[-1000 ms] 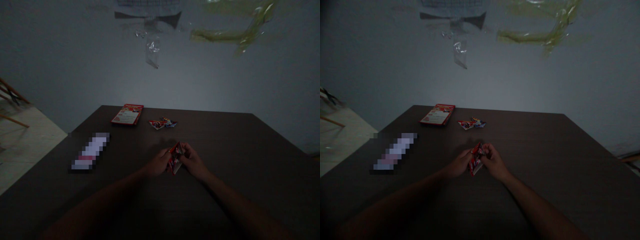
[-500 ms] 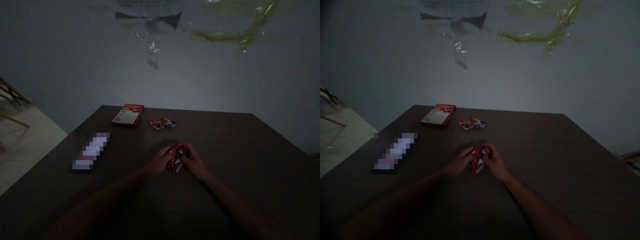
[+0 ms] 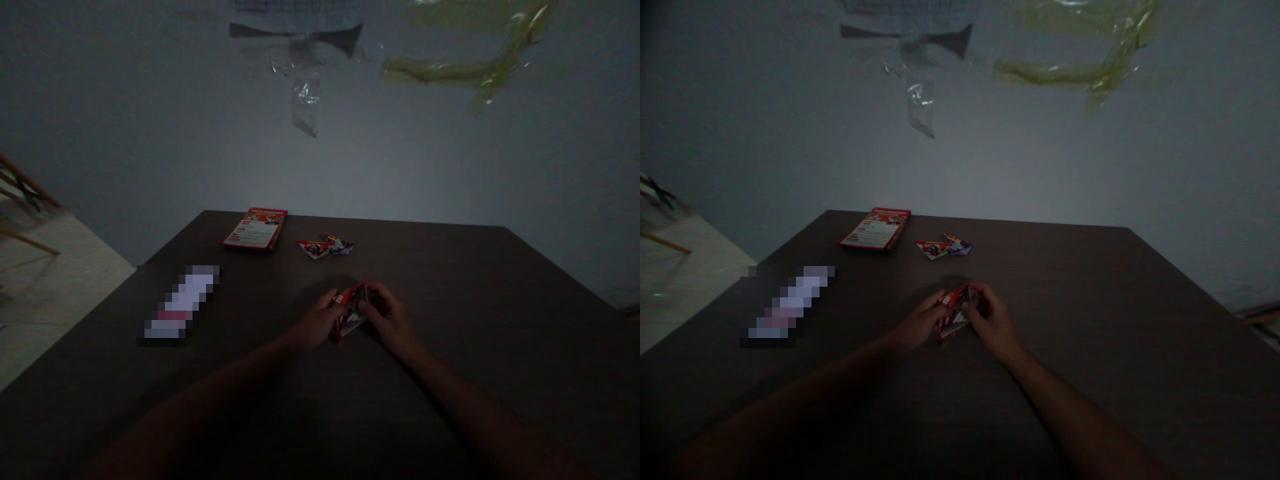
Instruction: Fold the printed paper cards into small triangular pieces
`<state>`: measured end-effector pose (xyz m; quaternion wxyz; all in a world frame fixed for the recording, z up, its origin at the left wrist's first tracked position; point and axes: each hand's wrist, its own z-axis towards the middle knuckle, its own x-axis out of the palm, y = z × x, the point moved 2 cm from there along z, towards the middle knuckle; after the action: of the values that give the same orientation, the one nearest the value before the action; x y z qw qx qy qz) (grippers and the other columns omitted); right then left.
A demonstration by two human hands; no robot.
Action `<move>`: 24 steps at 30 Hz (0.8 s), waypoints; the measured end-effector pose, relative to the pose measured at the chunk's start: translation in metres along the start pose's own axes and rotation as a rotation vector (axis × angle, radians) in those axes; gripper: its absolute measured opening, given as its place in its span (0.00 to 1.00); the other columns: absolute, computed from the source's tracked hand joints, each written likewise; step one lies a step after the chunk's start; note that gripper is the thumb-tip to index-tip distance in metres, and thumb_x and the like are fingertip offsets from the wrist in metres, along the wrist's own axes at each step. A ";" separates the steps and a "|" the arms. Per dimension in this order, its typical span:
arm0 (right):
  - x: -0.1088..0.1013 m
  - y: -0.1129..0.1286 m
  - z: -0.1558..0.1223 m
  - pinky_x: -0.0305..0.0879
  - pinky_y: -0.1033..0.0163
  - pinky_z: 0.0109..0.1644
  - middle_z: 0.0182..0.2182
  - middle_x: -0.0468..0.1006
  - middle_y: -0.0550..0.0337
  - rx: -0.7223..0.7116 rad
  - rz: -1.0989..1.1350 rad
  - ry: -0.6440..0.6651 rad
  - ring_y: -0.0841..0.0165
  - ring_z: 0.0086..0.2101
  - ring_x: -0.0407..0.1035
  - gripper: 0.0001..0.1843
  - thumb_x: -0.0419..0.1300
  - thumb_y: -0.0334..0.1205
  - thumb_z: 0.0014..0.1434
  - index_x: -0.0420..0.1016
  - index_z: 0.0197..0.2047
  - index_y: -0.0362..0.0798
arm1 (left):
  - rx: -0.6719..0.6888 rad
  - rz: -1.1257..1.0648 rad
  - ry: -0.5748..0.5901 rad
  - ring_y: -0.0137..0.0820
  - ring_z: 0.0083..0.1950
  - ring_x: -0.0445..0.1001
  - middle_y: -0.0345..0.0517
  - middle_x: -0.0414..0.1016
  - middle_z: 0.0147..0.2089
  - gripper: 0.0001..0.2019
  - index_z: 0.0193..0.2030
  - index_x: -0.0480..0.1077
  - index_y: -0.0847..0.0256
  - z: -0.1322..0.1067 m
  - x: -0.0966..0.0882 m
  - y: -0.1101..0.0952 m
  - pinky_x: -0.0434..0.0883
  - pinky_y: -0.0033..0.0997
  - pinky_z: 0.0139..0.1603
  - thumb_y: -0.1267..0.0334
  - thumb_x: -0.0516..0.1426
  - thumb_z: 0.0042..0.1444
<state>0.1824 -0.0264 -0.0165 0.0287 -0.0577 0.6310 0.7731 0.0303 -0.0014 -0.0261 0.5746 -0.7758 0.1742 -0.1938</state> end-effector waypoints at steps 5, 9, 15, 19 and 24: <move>-0.003 0.002 0.000 0.66 0.62 0.36 0.35 0.75 0.57 -0.030 -0.106 -0.102 0.66 0.33 0.69 0.16 0.59 0.46 0.55 0.69 0.45 0.49 | 0.080 0.078 0.026 0.22 0.16 0.64 0.36 0.67 0.24 0.15 0.44 0.60 0.61 -0.002 0.001 -0.003 0.64 0.20 0.15 0.55 0.52 0.54; -0.005 -0.001 0.001 0.66 0.62 0.36 0.33 0.76 0.56 -0.060 -0.178 -0.137 0.66 0.32 0.70 0.14 0.58 0.46 0.56 0.72 0.43 0.48 | 0.106 0.126 0.006 0.21 0.16 0.64 0.36 0.66 0.25 0.12 0.43 0.60 0.62 -0.005 0.002 -0.007 0.64 0.19 0.15 0.57 0.52 0.55; -0.006 -0.004 0.002 0.67 0.61 0.38 0.35 0.78 0.55 -0.081 -0.186 -0.160 0.65 0.34 0.71 0.12 0.57 0.44 0.56 0.74 0.41 0.47 | 0.106 0.173 -0.006 0.22 0.17 0.65 0.36 0.67 0.26 0.13 0.46 0.60 0.61 -0.004 0.001 -0.003 0.64 0.19 0.15 0.57 0.51 0.56; -0.006 -0.002 0.003 0.67 0.61 0.37 0.34 0.78 0.55 -0.094 -0.226 -0.185 0.65 0.33 0.72 0.12 0.57 0.44 0.56 0.75 0.40 0.47 | 0.110 0.180 -0.014 0.22 0.17 0.65 0.35 0.66 0.25 0.12 0.44 0.60 0.61 -0.005 0.001 -0.004 0.65 0.20 0.15 0.58 0.52 0.56; -0.007 0.000 0.003 0.66 0.62 0.34 0.30 0.78 0.56 -0.058 -0.244 -0.230 0.65 0.30 0.71 0.12 0.57 0.45 0.56 0.75 0.37 0.46 | 0.100 0.192 -0.016 0.21 0.17 0.65 0.35 0.66 0.25 0.11 0.43 0.61 0.61 -0.007 0.003 -0.008 0.64 0.18 0.15 0.60 0.53 0.55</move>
<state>0.1888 -0.0235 -0.0152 0.1928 -0.0460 0.5891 0.7834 0.0293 -0.0065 -0.0159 0.6299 -0.7274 0.2333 -0.1400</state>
